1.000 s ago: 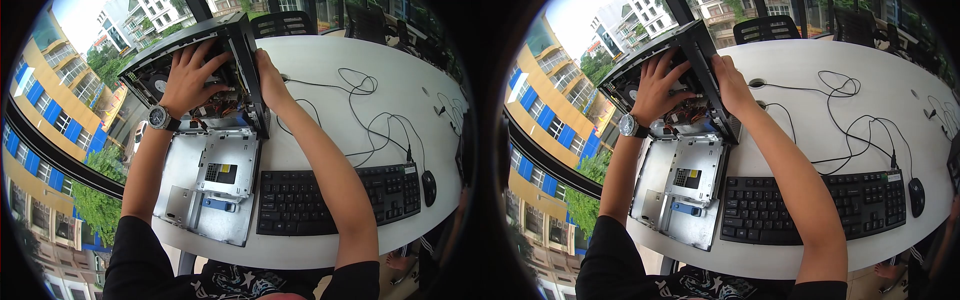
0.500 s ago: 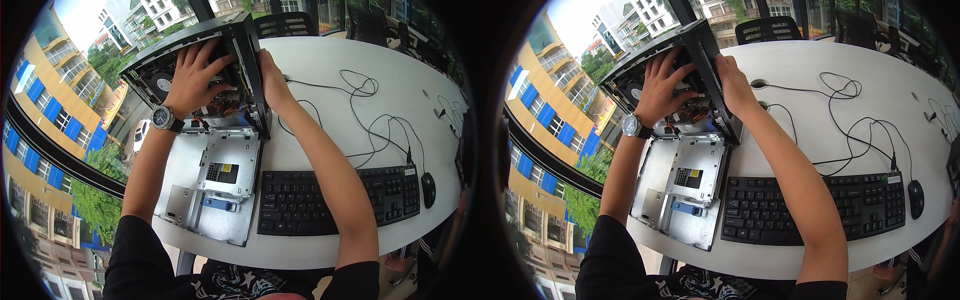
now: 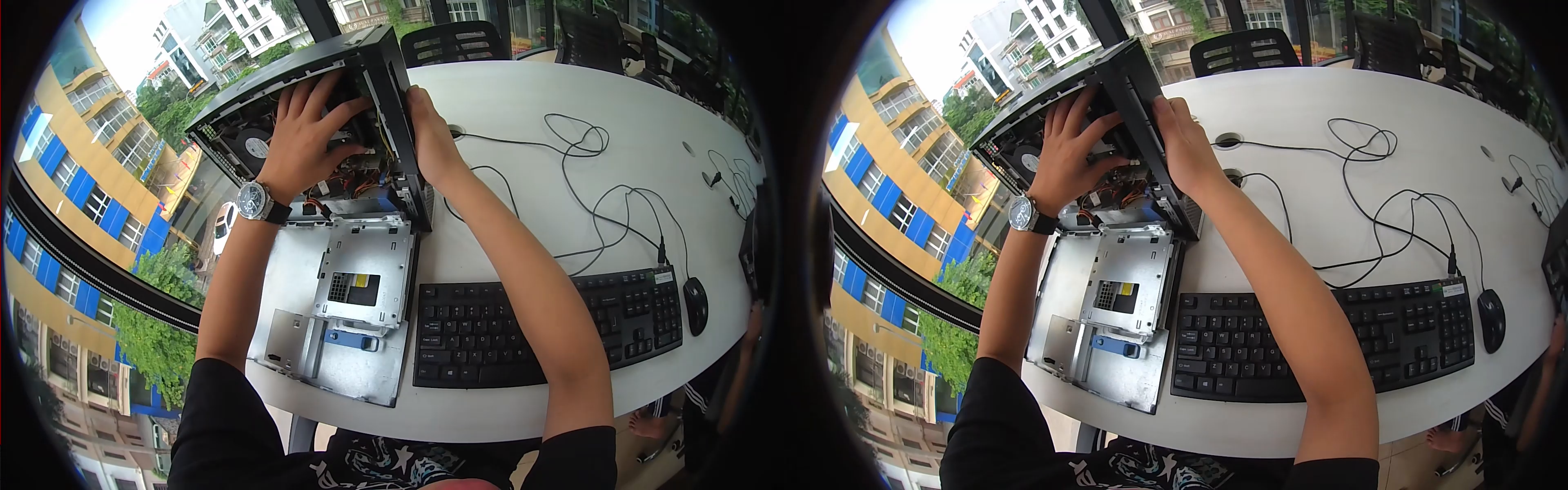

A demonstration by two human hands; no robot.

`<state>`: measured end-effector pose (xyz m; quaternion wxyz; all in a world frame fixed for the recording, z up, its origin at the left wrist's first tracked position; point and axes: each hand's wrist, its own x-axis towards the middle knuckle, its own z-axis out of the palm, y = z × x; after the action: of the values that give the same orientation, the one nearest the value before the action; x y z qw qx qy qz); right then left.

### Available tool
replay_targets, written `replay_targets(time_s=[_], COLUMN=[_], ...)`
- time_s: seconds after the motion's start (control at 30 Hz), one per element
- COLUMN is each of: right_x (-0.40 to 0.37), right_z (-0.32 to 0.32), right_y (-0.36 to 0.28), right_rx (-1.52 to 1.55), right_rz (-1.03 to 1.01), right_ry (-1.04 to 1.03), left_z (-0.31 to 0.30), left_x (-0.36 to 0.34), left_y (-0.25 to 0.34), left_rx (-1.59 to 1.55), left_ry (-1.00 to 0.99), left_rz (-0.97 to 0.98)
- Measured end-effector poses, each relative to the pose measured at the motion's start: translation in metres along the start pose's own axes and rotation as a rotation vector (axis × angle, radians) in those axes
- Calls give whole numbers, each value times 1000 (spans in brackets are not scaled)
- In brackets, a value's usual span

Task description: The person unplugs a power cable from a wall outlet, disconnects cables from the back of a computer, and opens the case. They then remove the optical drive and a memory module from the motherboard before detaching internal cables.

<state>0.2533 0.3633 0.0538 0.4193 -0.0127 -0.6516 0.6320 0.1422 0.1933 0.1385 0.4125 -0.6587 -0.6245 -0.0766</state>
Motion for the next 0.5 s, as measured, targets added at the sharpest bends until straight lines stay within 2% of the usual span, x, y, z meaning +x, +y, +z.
replay_targets(time_s=[0.13, 0.3, 0.5], right_x=[-5, -4, -4], right_z=[-3, -1, -1], right_y=[-12, -10, -7], right_rx=[-69, -91, -55], right_rz=[51, -14, 1], right_ry=[-6, 11, 7], left_z=[3, 1, 0], left_x=[-1, 1, -1], left_y=[-1, 1, 1], left_rx=[-6, -7, 10], left_ry=[15, 17, 11], left_rz=[4, 5, 10])
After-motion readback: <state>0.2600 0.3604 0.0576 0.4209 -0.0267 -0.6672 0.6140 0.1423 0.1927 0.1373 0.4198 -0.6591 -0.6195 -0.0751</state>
